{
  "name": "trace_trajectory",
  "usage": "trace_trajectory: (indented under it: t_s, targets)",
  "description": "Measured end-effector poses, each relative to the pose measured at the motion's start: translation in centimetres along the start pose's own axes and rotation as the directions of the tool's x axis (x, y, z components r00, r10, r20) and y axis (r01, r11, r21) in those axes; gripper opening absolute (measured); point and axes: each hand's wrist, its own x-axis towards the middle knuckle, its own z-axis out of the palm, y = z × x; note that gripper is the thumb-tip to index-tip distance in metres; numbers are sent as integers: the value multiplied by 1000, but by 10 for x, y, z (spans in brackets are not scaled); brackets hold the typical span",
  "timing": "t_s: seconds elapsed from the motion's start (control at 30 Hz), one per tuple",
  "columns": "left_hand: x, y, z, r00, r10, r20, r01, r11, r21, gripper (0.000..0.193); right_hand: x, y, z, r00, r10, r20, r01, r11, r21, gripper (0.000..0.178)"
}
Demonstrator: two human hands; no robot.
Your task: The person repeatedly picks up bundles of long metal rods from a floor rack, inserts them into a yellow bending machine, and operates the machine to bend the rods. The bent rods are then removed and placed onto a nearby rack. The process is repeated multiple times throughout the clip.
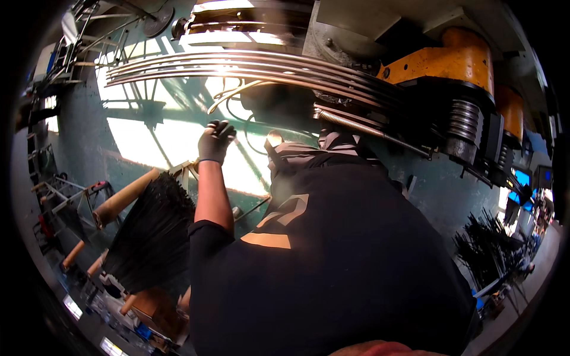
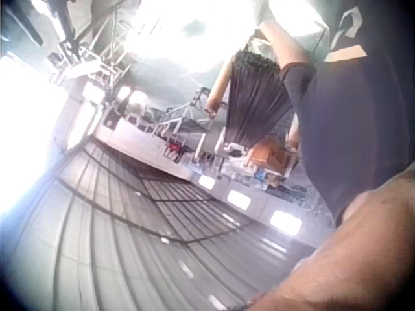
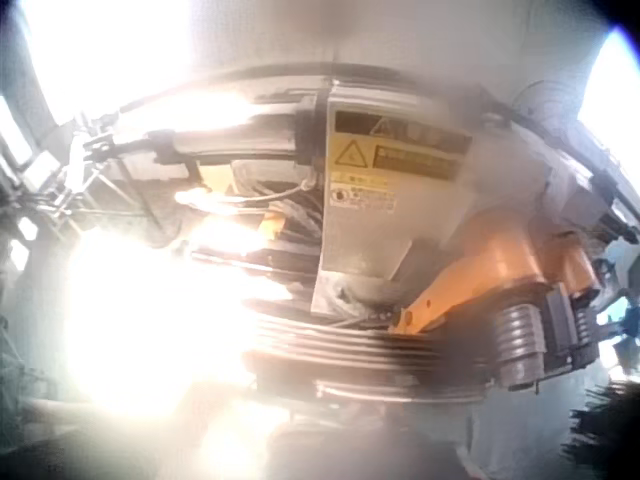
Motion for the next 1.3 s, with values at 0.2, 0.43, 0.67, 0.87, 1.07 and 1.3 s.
trace_trajectory:
  t_s: [0.2, 0.43, 0.67, 0.87, 1.07, 1.3]
  targets:
    - [-107, -183, -14, 923, 362, 127, -264, 357, 896, 21, 46, -36, -71, 976, -191, 108, 205, 968, -146, 29]
    - [-104, -262, -74, 861, -112, 496, -508, -209, 835, 35, 49, -4, -30, 964, -267, -17, 261, 953, -157, 24]
    - [-97, -262, -115, 819, -319, 476, -572, -400, 716, 33, -50, -84, -26, 956, 291, 20, -225, 691, 687, 32]
    - [-114, -226, -175, 860, -481, 173, -494, -698, 519, 31, -89, -60, 19, 924, 381, 8, -262, 620, 739, 34]
    - [-146, -170, -345, 899, -277, -340, -50, -835, 547, 45, -77, 27, 111, 979, 126, -161, -62, 934, 351, 33]
    - [-104, -131, -225, 971, 236, -35, -26, 252, 967, 42, -55, -11, 127, 992, 81, -97, -68, 989, 131, 32]
